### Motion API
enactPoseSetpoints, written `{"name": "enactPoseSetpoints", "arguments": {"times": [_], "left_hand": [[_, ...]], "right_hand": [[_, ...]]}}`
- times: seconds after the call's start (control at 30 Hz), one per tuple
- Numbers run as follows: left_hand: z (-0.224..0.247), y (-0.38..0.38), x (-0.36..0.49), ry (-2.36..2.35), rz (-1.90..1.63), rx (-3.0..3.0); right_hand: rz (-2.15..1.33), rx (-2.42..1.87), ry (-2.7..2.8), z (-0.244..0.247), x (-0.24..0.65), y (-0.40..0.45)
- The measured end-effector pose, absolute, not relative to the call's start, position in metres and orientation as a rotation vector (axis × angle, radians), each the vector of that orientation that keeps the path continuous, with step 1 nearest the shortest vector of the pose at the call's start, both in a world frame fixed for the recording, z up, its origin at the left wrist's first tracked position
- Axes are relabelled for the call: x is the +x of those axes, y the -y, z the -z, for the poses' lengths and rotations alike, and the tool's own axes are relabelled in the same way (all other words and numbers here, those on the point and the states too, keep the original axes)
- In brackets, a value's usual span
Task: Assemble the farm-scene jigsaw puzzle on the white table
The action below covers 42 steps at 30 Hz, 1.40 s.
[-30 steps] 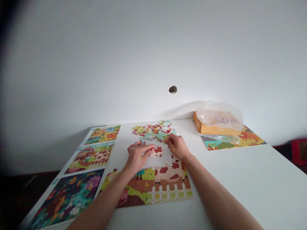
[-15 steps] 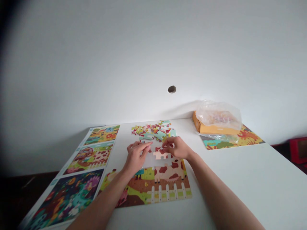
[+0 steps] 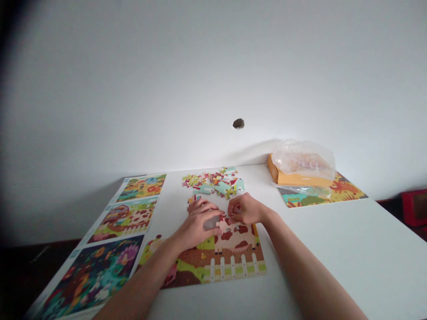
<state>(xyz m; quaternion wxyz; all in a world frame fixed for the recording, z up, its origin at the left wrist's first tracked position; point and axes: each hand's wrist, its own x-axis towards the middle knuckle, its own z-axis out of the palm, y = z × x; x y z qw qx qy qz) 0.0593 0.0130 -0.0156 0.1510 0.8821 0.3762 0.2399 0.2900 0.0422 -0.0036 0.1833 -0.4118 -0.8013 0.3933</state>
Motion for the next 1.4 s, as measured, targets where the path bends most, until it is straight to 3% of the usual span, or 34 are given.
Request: {"name": "enactPoseSetpoints", "arguments": {"times": [1.03,1.4], "left_hand": [[0.0152,-0.0114,0.0595,-1.109,-0.639,2.532],[0.0131,-0.0077,0.0595,-0.973,-0.620,2.614]], "right_hand": [[-1.076,-1.161,2.314,0.0082,0.2983,-0.0483],[-0.881,-1.151,2.418,0.0055,0.2962,-0.0477]]}}
